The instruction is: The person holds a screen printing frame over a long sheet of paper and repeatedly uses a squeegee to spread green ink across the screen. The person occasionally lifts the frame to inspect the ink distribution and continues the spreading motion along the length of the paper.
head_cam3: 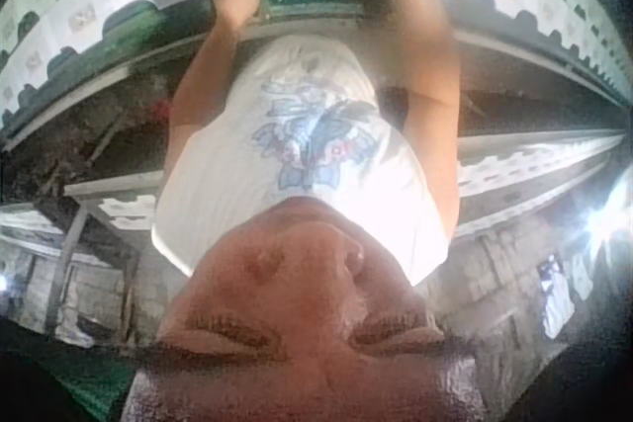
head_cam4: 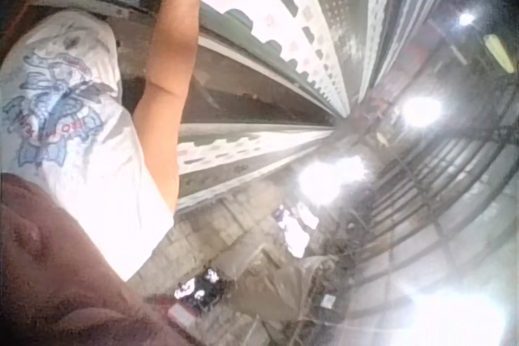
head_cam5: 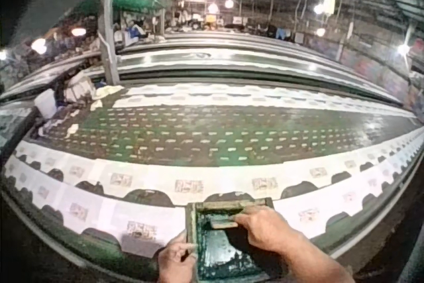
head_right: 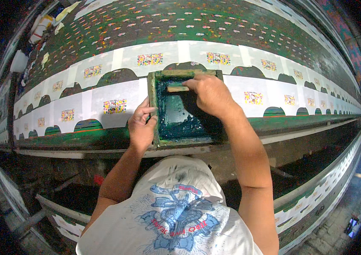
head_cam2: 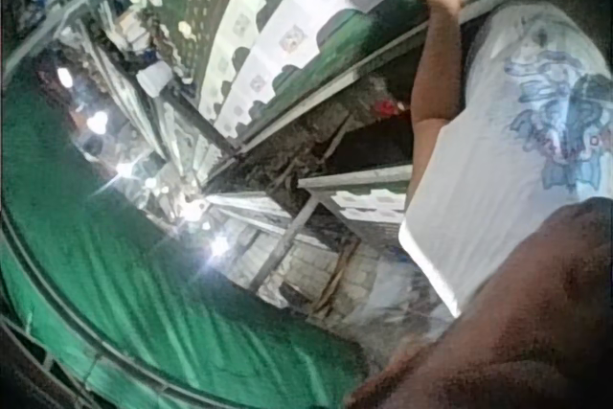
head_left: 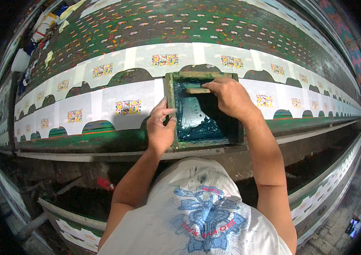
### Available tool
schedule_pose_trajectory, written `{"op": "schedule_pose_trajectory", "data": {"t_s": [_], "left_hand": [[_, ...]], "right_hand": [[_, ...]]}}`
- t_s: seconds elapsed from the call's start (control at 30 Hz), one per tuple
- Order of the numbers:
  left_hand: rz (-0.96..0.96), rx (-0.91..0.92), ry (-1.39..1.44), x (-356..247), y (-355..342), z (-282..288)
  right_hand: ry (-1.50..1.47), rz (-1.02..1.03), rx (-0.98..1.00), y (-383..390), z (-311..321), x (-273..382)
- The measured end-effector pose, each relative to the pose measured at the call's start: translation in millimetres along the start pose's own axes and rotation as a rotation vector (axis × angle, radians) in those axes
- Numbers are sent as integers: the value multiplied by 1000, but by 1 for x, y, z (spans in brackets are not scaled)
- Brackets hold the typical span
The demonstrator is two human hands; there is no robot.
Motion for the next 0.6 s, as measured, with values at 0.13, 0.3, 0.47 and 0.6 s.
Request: {"op": "schedule_pose_trajectory", "data": {"t_s": [0.13, 0.3, 0.47, 0.6], "left_hand": [[-31, -5, -61, -3, -3, 0], [-44, 12, -110, -10, -6, 1], [-15, 26, -57, -9, -6, 2], [-1, 44, 43, -7, -6, 2]], "right_hand": [[38, 42, -29, 13, -2, 12], [43, 41, -12, 44, 0, 32], [18, 24, -15, 72, 3, 55], [22, 22, -41, 92, -2, 69]]}}
Point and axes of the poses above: each hand's wrist, its own y-axis away from the middle knuckle, its own z-axis out of the back of the hand, x = y × z, the point moved 4 cm from there along -y, towards the middle knuckle, and after that the axes turned 10 degrees about y, right-handed, at the moved point
